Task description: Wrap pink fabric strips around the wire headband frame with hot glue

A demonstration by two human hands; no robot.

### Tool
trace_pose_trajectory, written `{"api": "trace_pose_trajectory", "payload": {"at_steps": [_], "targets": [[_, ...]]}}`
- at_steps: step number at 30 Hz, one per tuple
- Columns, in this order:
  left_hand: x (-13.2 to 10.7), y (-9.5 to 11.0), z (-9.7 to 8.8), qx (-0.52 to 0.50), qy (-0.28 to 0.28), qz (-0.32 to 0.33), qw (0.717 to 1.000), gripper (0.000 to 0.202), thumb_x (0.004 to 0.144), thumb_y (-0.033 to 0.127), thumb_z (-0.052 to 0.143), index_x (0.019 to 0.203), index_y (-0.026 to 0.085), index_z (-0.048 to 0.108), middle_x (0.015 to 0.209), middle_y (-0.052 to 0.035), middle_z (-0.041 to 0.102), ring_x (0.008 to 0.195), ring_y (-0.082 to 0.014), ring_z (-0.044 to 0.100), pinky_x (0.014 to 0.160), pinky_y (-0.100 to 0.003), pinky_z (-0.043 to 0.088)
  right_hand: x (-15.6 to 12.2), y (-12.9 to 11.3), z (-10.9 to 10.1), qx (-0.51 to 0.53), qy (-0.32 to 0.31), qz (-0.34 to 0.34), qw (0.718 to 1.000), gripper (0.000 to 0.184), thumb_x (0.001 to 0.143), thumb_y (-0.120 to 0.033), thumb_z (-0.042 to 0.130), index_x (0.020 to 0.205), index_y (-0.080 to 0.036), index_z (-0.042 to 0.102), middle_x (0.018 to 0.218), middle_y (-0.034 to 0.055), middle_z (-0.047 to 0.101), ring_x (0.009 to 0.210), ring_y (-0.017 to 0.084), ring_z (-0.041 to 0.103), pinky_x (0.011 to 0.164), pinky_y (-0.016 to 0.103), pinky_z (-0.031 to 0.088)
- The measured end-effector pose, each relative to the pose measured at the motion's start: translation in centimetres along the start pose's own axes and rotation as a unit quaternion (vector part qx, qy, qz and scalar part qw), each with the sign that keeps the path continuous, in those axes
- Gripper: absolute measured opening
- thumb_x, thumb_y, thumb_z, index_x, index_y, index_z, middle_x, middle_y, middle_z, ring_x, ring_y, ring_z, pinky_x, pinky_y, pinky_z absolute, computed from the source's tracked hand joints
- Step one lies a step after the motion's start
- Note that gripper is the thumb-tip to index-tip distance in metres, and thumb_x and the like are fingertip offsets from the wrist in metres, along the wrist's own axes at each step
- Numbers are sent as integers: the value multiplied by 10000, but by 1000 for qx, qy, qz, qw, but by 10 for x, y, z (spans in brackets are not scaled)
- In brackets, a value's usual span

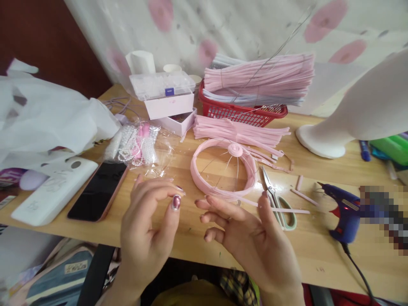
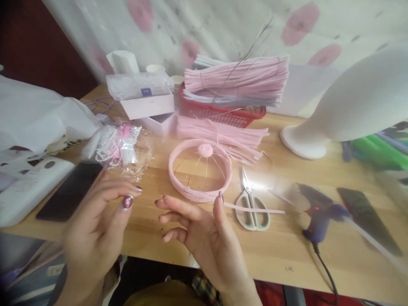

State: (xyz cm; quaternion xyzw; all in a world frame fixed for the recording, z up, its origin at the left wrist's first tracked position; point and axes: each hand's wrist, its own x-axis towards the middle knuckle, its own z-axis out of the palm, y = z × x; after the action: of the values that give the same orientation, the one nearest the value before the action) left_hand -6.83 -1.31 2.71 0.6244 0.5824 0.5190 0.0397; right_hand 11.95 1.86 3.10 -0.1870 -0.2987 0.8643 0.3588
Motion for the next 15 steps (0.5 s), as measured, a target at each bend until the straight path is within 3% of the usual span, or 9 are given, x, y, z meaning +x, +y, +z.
{"api": "trace_pose_trajectory", "payload": {"at_steps": [5,15], "targets": [[0,6,6,-8,-70,17,997,218,922,92,581,1060,245,654,1024,-5,719,1004,-179,655,1113,-464,383,0,2,2,1,-9,-1,1000,733,998,-677,207,1232,-216,727,1229,88,708,1105,187,615,902,272,506],[5,3,5,33,-94,73,992,215,922,65,561,989,241,665,900,2,734,975,-199,659,1145,-554,320,-4,4,-1,-47,17,5,999,711,977,-706,245,1213,-253,740,1263,93,696,1112,221,610,900,330,505]]}}
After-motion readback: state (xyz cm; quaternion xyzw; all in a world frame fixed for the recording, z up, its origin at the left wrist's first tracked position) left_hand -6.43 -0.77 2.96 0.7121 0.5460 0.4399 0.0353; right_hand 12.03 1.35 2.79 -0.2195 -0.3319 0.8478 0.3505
